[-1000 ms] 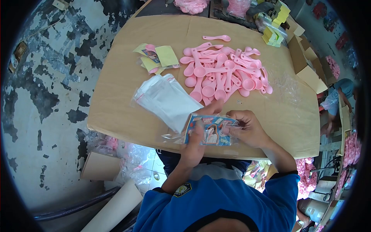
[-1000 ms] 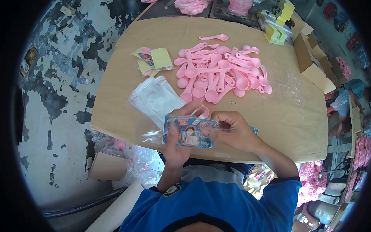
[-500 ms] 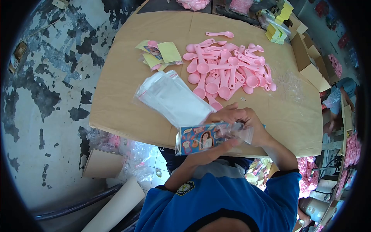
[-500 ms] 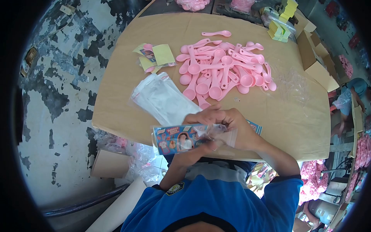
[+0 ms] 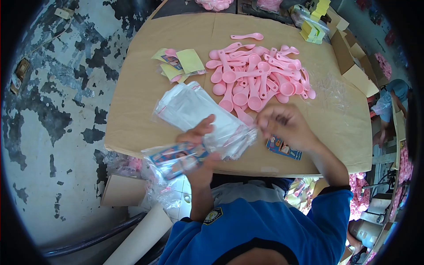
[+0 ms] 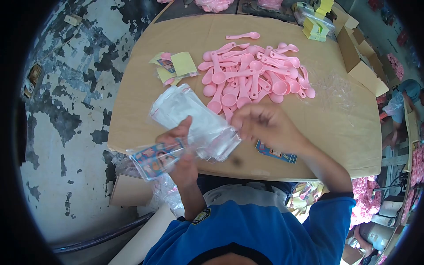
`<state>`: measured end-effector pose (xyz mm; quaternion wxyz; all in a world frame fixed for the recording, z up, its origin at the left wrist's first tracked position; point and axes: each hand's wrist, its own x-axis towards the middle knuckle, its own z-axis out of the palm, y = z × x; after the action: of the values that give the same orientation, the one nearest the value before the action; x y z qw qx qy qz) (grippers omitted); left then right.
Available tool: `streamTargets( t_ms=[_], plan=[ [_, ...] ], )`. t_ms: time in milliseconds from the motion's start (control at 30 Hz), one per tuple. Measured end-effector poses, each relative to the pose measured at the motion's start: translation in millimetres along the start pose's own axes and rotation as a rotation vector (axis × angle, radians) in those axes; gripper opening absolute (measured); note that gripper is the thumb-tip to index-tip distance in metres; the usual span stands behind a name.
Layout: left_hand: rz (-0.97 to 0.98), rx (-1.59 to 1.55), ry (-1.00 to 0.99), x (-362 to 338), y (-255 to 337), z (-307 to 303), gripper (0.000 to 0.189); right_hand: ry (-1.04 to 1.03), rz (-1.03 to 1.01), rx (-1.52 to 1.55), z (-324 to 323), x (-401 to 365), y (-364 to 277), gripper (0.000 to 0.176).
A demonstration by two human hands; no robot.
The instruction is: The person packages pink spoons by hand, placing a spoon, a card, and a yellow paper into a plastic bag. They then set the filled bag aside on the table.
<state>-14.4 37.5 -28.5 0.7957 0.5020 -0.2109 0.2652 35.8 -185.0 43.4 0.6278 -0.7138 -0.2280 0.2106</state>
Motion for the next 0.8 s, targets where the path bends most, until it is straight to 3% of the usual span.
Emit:
streamTargets(
  t_ms=[67, 100, 200, 300, 500, 600, 700, 800],
  plan=[
    [-0.069, -0.065, 0.186, -2, 5, -8, 0.049, 0.086, -0.034, -0.305, -10, 20, -8, 0.02],
    [-0.056, -0.015, 0.173, 1, 7, -9, 0.048, 0.13, -0.052, -0.458, -16, 30, -11, 0.02],
    [-0.064, -0.066, 0.164, 2, 11, -6, 0.048, 0.036, -0.414, -1.102, -36, 57, 9, 0.021],
    [-0.033, -0.009, 0.07, 2, 5, -7, 0.049, -0.01, -0.225, -1.292, -35, 70, 16, 0.024],
    [-0.053, -0.009, 0.076, 3, 3, -4, 0.049, -0.136, -0.131, -1.295, -37, 73, 5, 0.027],
    [-0.076, -0.033, 0.105, 7, 3, 2, 0.048, -0.029, -0.375, -1.187, -40, 70, 13, 0.027],
    [-0.063, -0.089, 0.156, 13, 4, 11, 0.048, 0.196, -0.221, -0.648, -30, 55, 1, 0.022],
    [-0.057, -0.154, 0.202, 16, 3, 15, 0.048, 0.08, -0.212, -0.418, -36, 40, -27, 0.019]
  ],
)
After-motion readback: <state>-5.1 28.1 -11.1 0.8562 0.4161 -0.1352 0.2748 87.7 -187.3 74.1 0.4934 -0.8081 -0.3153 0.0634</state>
